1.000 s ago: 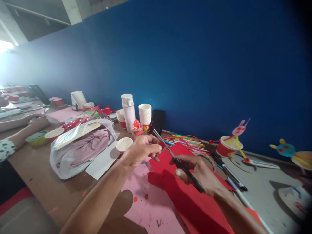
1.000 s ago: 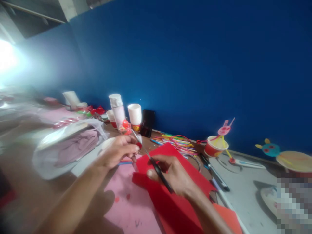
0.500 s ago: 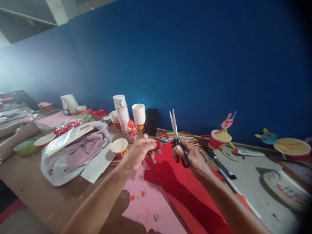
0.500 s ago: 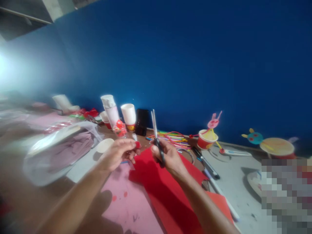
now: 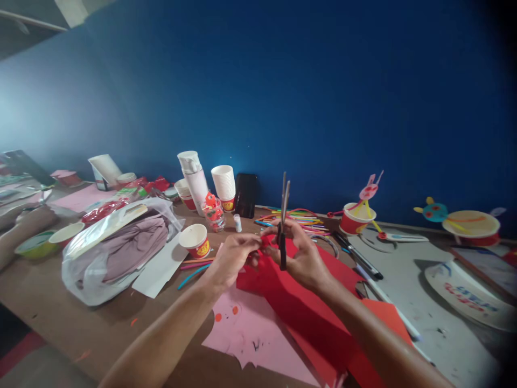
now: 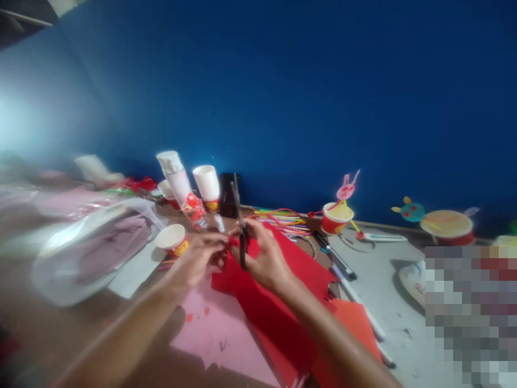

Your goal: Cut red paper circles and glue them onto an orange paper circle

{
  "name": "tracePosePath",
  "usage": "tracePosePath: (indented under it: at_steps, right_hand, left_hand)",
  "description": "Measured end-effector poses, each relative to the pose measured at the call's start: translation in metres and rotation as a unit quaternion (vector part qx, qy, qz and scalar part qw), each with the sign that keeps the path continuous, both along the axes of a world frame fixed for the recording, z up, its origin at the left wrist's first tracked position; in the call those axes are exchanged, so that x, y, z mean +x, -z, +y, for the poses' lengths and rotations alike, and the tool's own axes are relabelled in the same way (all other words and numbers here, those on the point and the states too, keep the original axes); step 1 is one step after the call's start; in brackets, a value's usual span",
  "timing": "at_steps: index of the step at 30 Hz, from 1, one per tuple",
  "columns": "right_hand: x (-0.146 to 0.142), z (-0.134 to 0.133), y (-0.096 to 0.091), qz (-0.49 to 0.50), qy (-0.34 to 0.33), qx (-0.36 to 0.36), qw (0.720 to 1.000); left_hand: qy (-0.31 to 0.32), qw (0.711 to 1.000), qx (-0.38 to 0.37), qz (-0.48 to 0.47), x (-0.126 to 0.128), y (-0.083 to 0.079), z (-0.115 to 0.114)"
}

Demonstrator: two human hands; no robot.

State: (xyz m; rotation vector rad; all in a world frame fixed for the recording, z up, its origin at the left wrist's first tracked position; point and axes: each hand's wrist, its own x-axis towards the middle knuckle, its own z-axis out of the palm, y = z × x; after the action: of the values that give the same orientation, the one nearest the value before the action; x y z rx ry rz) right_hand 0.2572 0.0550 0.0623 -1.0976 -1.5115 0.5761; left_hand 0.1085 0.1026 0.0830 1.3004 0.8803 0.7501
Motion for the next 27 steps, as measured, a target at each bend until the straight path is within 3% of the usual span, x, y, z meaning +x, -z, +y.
tracePosePath:
  at_steps: [4,11,17,21,24,27]
  right_hand:
    - [0.001,0.002,0.005,-0.081,0.054,0.012,0.995]
    - [0.002,0.004,0.006,-0.008,-0.001,0.012,1.000]
    - [-0.003,-0.001,0.004,-0.009,-0.022,-0.013,1.000]
    - [0.000,0.004,0.009,0.006,-0.028,-0.084,0.996]
    - [0.006,0.016,0.027,-0.057,0.001,-0.167,0.984]
    - [0.012,0.026,0.047,-0.095,0.035,-0.199,0.975]
  left_hand:
    - [0.003,0.999,-0.026,-0.024,0.001,0.001,-0.001]
    - [0.012,0.998,-0.041,-0.036,-0.005,0.003,0.001]
    - [0.012,0.999,-0.048,-0.013,-0.018,0.010,0.002]
    - [0.000,1.000,-0.011,0.020,-0.041,0.019,0.006]
    - [-0.036,0.996,0.039,0.075,-0.060,0.031,0.009]
    - [-0.044,0.989,0.062,0.129,-0.076,0.041,0.006]
